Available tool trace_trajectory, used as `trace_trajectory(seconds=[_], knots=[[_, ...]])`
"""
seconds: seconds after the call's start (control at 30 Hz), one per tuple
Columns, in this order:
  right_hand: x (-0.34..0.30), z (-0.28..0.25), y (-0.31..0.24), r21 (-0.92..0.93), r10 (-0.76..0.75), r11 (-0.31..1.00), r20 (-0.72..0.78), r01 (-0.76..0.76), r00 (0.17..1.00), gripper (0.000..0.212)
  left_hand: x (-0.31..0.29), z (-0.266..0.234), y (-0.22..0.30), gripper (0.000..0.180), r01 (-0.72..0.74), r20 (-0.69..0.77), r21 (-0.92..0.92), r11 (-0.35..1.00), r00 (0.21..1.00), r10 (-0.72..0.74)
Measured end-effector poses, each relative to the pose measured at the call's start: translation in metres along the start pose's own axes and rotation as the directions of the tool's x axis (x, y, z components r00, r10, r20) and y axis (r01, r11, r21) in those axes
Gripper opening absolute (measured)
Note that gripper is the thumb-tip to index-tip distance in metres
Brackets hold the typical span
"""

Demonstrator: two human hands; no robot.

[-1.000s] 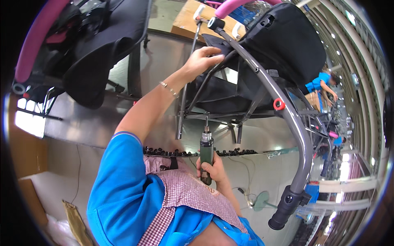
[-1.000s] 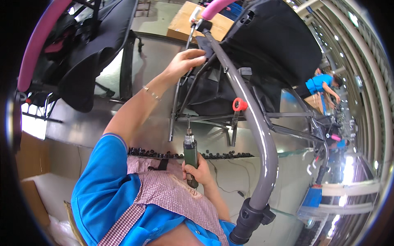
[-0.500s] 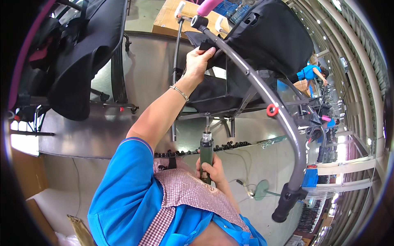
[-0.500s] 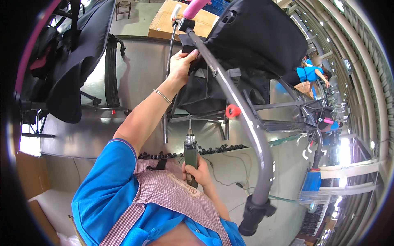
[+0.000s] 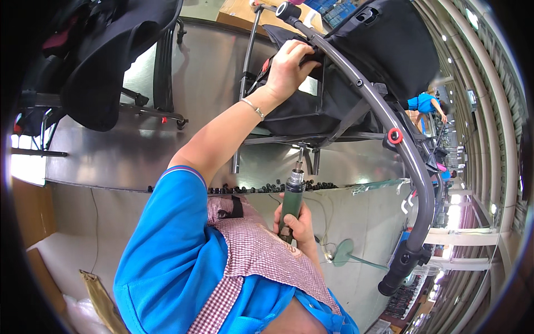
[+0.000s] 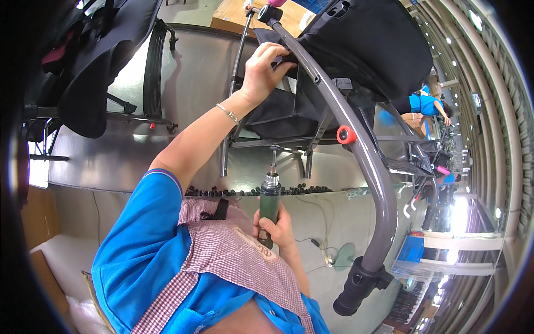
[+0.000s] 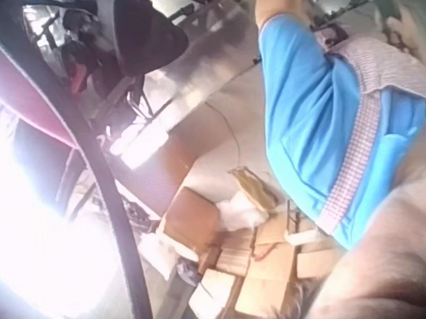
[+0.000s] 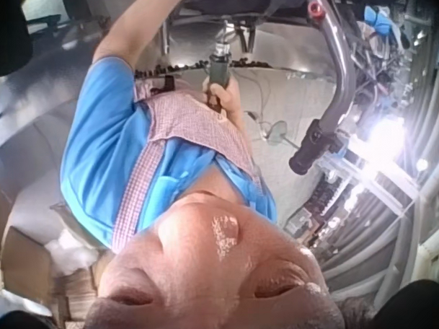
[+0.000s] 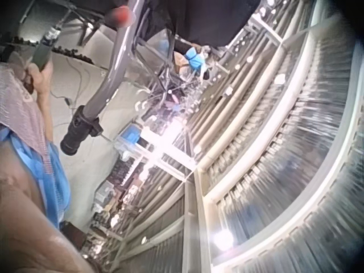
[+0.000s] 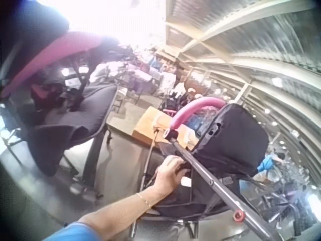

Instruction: The person assembles a stroller frame using a corded electric screwdriver. They repeatedly pick up screws from a tray, position them on the stroller frame, and drive them in to secure various joints. The person works on multiple connection points on the frame throughout the clip.

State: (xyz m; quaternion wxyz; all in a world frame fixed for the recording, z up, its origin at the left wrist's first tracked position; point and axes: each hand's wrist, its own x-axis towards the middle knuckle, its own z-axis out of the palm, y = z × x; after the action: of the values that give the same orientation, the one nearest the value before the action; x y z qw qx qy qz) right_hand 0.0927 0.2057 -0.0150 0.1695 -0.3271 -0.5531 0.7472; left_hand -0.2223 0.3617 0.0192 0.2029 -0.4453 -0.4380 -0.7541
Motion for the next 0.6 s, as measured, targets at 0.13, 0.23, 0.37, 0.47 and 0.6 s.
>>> trace_trajectory(seconds=[0.13,0.23,0.37,0.47,0.6], knots=[[-0.005,-0.008,-0.001,-0.006,-0.017,1.0,-0.003,0.017,1.0,0.073,-0.006,0.02,-0.004,0.038,0.032,-0.043,0.141,0.989,0.999,-0.026],[-0.004,-0.009,-0.007,-0.007,-0.016,1.0,-0.016,0.016,1.0,0.074,-0.008,0.022,-0.005,0.037,0.013,-0.05,0.2,0.98,0.999,-0.003],[0.001,-0.011,-0.008,-0.006,-0.028,1.0,-0.031,0.028,0.999,0.075,-0.005,0.01,-0.003,0.026,-0.065,-0.042,0.192,0.979,0.996,0.075],[0.006,-0.013,-0.011,0.0,-0.02,1.0,-0.018,0.02,1.0,0.075,0.0,-0.003,-0.002,0.017,0.002,0.015,0.065,0.998,1.0,-0.002],[0.012,-0.014,-0.016,-0.009,-0.02,1.0,0.002,0.02,1.0,0.075,0.007,-0.005,-0.006,0.014,0.104,0.032,0.013,0.995,0.994,-0.104]])
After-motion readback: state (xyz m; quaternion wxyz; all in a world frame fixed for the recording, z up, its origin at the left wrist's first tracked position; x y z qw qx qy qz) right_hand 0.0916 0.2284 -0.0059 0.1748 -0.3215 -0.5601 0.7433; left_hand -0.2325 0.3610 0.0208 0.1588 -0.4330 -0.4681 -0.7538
